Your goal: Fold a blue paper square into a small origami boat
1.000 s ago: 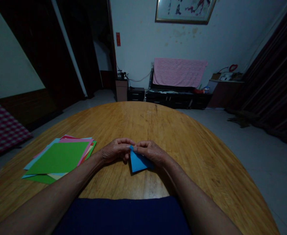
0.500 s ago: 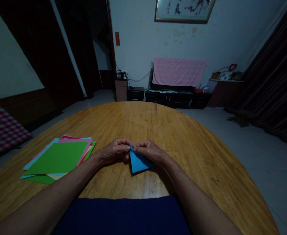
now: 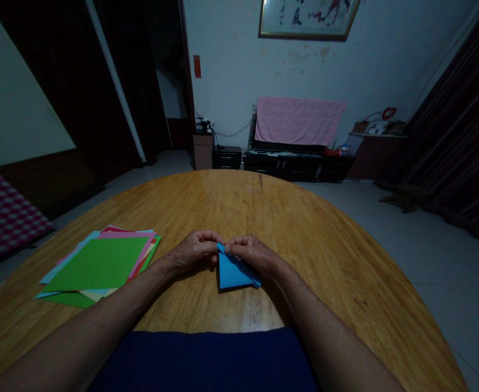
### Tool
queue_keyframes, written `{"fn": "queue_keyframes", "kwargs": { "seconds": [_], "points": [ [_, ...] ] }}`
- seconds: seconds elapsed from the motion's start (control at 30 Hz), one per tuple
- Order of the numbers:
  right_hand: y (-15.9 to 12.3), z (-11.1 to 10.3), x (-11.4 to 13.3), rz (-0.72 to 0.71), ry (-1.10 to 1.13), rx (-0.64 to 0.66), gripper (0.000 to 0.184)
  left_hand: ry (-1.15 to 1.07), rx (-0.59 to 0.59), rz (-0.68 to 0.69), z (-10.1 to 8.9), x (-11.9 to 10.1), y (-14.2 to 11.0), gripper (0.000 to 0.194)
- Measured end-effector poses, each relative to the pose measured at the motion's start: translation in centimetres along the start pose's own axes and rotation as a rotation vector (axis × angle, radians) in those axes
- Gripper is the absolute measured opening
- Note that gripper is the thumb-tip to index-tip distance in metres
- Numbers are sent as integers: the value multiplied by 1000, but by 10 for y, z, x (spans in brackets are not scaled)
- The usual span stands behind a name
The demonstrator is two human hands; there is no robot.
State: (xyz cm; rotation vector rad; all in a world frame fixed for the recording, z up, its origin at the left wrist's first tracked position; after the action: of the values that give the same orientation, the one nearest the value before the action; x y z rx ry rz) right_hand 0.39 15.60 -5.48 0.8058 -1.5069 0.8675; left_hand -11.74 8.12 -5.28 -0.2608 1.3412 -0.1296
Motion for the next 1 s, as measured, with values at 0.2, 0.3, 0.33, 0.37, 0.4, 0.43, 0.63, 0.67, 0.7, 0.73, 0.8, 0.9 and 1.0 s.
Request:
{"fn": "queue_keyframes", "kwargs": {
  "seconds": [0.2, 0.3, 0.33, 0.37, 0.4, 0.43, 0.63, 0.67, 0.7, 0.73, 0.8, 0.9, 1.0],
  "points": [
    [4, -4, -6, -15, 16, -26, 24, 36, -88, 55, 5, -7, -3, 14],
    [4, -4, -6, -15, 9, -39, 25, -30, -61, 19, 5, -4, -1, 16],
    [3, -3, -6, -16, 6, -43, 25, -43, -57, 16, 5, -2, -1, 17],
    [3, -3, -5, -18, 0, -47, 25, -52, -56, 19, 5, -1, 0, 17],
    [2, -2, -3, -20, -6, -53, 25, -59, -58, 27, 5, -1, 1, 16],
    [2, -2, -2, -22, -11, -59, 26, -65, -61, 36, 5, 0, 1, 15],
    [1, 0, 1, -30, 2, -83, 26, -110, -47, 18, 5, 0, 0, 20],
    [1, -1, 1, -33, 7, -79, 26, -109, -42, 5, 4, 0, 0, 21],
    [1, -1, 0, -36, 8, -73, 26, -107, -41, -7, 4, 0, 0, 22],
    [1, -1, 0, -36, 6, -68, 27, -106, -40, -15, 2, 0, 0, 22],
    [1, -2, -1, -31, 1, -63, 27, -104, -35, -18, 1, 1, 0, 21],
    [1, -1, -1, -24, 9, -67, 28, -102, -26, -4, 1, 0, 0, 18],
    [1, 1, 1, -38, 22, -76, 29, -93, -73, 5, 1, -1, 1, 14]
  ]
}}
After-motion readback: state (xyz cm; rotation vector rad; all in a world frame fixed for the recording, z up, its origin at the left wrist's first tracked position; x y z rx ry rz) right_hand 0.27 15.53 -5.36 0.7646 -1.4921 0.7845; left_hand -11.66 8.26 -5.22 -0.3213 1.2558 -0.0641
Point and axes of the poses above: each hand's wrist, its own y-axis towards the middle knuckle, its own z-axis out of the palm, x = y × z, the point moved 5 cm from there along y, towards the middle knuckle, and after that the axes turned 8 degrees about -z, right-handed, at the moved point
